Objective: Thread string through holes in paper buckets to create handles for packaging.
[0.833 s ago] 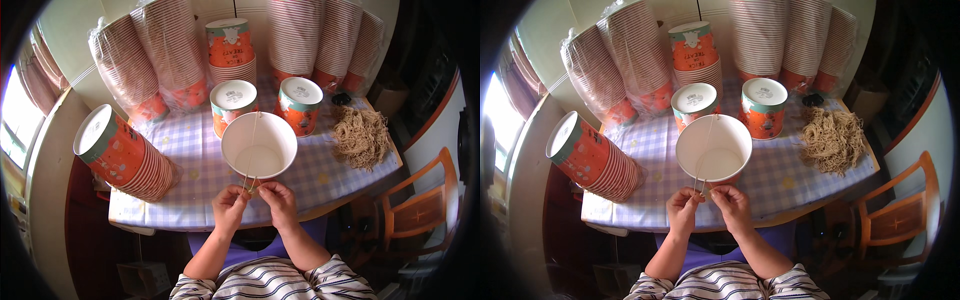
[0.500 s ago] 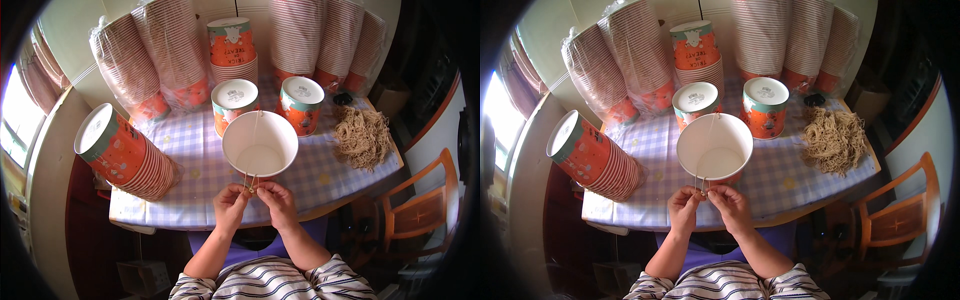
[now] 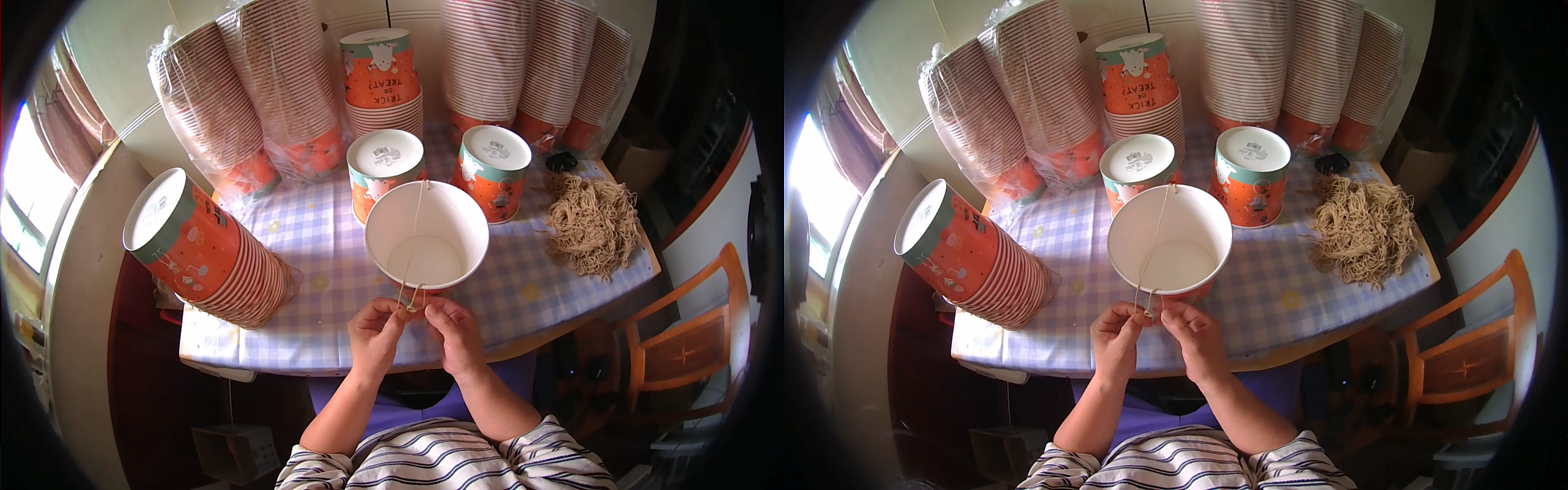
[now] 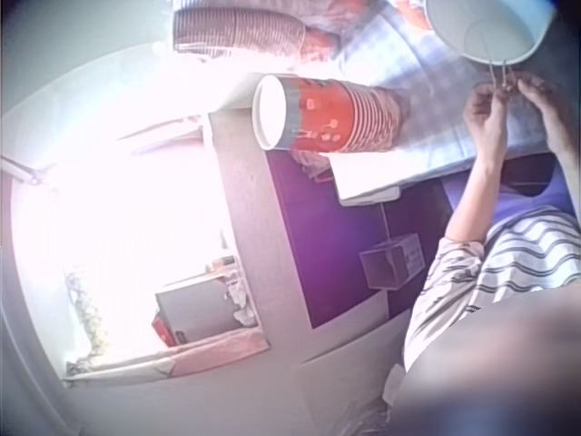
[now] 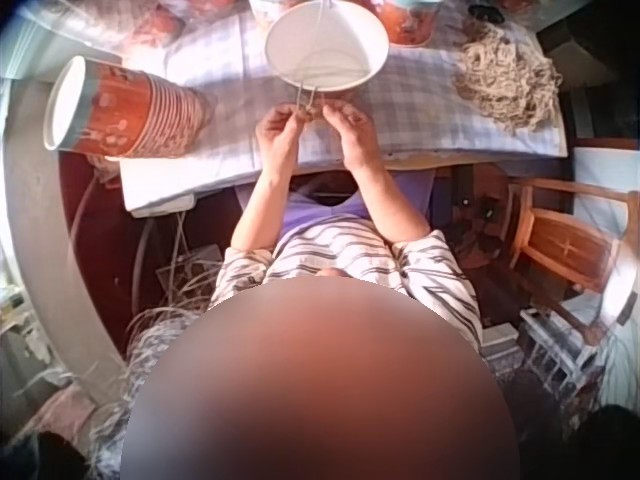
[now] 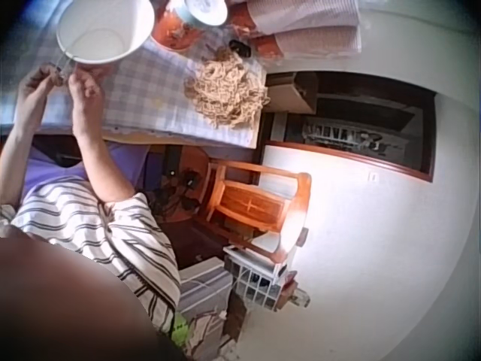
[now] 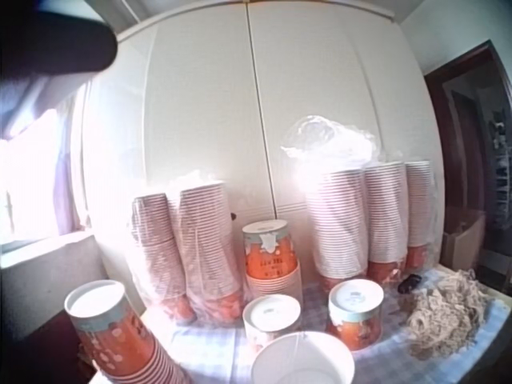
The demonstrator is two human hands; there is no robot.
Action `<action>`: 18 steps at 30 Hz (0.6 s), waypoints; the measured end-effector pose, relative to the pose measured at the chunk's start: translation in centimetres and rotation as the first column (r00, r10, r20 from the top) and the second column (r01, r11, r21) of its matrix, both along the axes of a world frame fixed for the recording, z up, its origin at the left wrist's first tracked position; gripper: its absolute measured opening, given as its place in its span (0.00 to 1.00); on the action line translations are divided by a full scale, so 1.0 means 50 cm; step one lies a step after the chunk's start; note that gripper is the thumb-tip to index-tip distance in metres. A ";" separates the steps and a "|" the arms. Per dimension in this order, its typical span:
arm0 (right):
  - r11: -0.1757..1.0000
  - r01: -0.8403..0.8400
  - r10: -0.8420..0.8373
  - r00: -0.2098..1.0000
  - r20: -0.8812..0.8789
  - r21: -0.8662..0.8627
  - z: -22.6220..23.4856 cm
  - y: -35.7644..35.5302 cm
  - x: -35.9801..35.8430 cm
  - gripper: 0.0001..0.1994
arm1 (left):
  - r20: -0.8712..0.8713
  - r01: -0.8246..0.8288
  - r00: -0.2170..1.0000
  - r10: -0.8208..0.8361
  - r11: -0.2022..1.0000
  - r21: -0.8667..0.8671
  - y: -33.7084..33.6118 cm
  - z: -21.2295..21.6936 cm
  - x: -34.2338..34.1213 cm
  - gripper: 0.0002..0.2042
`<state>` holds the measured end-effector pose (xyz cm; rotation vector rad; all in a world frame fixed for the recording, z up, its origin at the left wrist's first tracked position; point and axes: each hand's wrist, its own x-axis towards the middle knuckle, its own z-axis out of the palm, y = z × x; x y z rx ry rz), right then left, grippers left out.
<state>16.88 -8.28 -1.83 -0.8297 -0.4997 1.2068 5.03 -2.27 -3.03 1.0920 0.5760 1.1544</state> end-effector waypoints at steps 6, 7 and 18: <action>0.999 0.008 -0.010 0.999 -0.044 -0.036 -0.009 0.005 -0.006 0.09 | -0.005 -0.001 1.000 0.001 1.000 0.003 -0.001 0.005 -0.001 0.01; 0.999 0.008 -0.009 0.999 -0.045 -0.035 -0.011 0.006 -0.007 0.09 | -0.005 -0.002 1.000 0.002 1.000 0.004 0.000 0.004 -0.002 0.01; 0.989 0.144 -0.149 0.975 0.167 0.046 -0.017 0.006 -0.013 0.06 | 0.091 0.035 0.995 -0.039 0.999 0.041 0.001 0.002 -0.002 0.08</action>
